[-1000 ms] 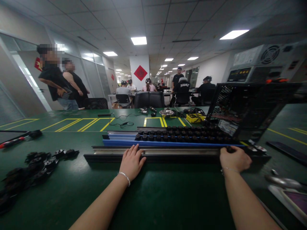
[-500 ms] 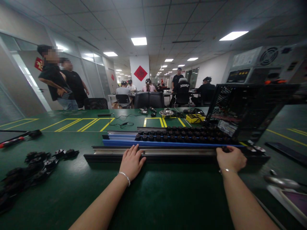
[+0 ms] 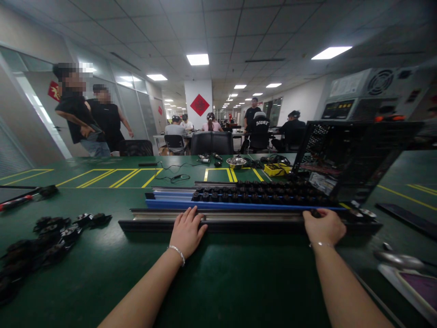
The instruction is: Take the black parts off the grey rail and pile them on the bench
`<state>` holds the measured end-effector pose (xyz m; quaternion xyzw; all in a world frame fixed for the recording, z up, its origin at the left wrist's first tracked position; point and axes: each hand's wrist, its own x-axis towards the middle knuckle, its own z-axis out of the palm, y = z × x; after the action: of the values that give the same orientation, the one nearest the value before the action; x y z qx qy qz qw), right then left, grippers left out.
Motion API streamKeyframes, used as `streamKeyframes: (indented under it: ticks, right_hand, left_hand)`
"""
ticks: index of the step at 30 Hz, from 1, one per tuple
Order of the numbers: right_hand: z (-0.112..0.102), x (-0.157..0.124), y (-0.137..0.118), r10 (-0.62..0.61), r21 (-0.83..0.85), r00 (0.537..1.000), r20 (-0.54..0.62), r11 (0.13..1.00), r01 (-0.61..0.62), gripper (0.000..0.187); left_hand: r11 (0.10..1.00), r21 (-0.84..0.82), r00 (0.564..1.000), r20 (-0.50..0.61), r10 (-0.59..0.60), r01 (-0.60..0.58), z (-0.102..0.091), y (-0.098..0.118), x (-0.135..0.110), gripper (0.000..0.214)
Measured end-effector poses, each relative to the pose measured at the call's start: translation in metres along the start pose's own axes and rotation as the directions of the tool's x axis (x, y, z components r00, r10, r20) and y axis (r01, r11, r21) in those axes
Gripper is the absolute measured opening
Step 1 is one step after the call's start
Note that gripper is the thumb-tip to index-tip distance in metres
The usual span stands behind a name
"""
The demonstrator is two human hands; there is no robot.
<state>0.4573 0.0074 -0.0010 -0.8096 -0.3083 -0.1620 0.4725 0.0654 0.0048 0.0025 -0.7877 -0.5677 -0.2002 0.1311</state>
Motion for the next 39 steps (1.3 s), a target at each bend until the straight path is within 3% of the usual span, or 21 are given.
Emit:
streamKeyframes:
  ticks: [22, 39]
  right_hand:
    - [0.0025, -0.0051, -0.0035, -0.057, 0.041, 0.998, 0.032, 0.998, 0.056, 0.034]
    - [0.0008, -0.0078, -0.0082, -0.115, -0.035, 0.987, 0.115, 0.992, 0.119, 0.033]
  left_hand:
    - [1.000, 0.008, 1.000, 0.006, 0.005, -0.005, 0.0005, -0.0001, 0.0006, 0.036]
    - [1.000, 0.000, 1.000, -0.006, 0.009, -0.009, 0.0027, -0.0017, 0.0005, 0.037]
